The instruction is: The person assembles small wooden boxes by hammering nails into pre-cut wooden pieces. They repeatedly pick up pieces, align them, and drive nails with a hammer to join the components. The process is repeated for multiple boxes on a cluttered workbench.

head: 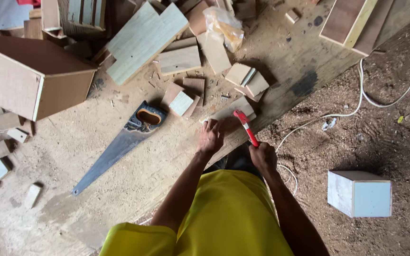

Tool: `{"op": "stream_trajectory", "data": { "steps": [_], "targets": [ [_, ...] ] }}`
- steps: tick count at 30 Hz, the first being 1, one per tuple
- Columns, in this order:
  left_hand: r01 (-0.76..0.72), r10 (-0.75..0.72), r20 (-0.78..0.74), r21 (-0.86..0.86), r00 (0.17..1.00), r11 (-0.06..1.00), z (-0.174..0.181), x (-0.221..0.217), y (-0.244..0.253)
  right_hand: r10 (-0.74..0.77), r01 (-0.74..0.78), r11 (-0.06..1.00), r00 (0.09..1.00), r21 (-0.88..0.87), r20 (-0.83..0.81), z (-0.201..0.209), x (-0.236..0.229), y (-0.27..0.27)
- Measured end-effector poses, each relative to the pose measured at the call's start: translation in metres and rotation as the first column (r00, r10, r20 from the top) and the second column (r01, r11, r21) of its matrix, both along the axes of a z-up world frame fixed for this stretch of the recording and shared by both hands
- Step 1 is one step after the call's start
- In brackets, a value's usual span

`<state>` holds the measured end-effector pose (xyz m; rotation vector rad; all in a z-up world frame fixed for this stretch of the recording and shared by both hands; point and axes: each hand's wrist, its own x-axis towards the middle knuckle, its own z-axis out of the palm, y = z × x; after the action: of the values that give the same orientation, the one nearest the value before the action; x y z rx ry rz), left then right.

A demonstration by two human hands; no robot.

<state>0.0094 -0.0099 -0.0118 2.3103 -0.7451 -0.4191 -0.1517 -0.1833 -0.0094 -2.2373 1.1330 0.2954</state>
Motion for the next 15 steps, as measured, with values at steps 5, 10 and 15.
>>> {"op": "stream_trajectory", "data": {
  "steps": [5, 10, 15],
  "targets": [
    [-0.008, 0.008, -0.004, 0.026, 1.0, 1.0, -0.009, -0.004, 0.002, -0.061, 0.051, 0.989, 0.996, 0.137, 0.063, 0.006, -0.001, 0.001],
    [-0.007, 0.007, -0.009, -0.006, 1.0, 1.0, -0.012, 0.002, 0.002, 0.119, -0.099, 0.987, 0.979, 0.125, -0.166, 0.017, 0.004, 0.001],
    [-0.029, 0.029, 0.0, -0.054, 1.0, 0.998, -0.012, -0.008, 0.005, 0.11, -0.11, 0.994, 0.994, 0.02, -0.001, 0.024, -0.006, 0.014]
  ]
}}
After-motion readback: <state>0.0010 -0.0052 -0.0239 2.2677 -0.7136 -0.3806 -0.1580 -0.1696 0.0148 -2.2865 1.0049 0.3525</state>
